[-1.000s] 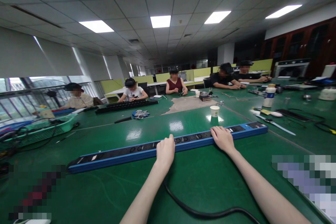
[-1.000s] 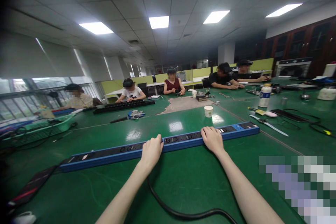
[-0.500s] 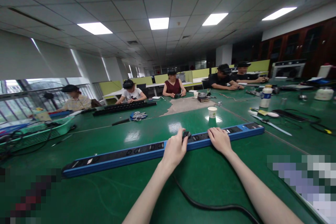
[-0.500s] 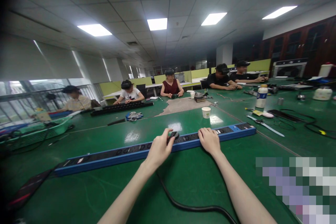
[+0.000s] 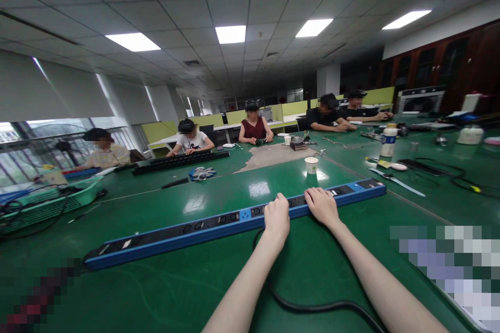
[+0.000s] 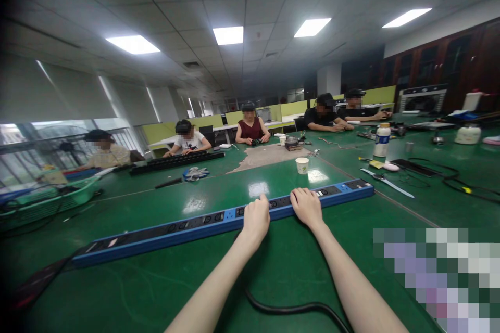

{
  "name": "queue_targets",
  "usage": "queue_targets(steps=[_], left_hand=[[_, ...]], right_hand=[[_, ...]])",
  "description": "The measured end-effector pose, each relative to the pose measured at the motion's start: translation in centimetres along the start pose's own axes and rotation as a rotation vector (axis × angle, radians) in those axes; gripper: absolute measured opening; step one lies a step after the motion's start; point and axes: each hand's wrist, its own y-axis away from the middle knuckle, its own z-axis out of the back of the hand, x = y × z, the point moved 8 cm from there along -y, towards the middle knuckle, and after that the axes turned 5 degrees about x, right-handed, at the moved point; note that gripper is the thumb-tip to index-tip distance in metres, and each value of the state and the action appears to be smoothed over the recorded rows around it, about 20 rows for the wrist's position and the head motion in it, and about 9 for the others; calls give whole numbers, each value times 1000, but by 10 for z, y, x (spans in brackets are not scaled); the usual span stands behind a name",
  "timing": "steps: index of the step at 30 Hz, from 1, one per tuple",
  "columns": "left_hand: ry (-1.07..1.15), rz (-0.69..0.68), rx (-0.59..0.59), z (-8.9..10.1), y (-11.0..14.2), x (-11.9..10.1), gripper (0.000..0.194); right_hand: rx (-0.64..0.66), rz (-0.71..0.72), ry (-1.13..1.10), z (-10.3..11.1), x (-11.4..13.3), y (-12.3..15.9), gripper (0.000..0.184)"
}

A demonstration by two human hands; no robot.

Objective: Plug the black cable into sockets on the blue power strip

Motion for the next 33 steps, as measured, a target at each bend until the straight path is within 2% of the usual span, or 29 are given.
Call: queue_targets(steps=[3, 6, 12, 18, 26, 29, 33], left_hand=[[-20, 4, 45, -5, -3, -13, 33], [-13, -3, 49, -5, -6, -16, 29], [-3, 12, -4, -14, 3, 1, 37], [136, 43, -64, -19, 7, 22, 45], [36, 17, -207, -26, 8, 18, 50], [39, 21, -235, -9, 7, 18, 47], [188, -11, -356, 46, 10, 15, 47]], right_hand=[[-6, 4, -9, 0, 0, 0, 35], [-10, 9, -20, 1, 0, 0, 36], [-8, 15, -36, 2, 1, 1, 36], [-5, 3, -41, 4, 1, 1, 34], [30, -26, -24, -1, 0, -1, 35], [56, -44, -16, -2, 0, -2, 36], [105, -64, -10, 0, 1, -2, 38]])
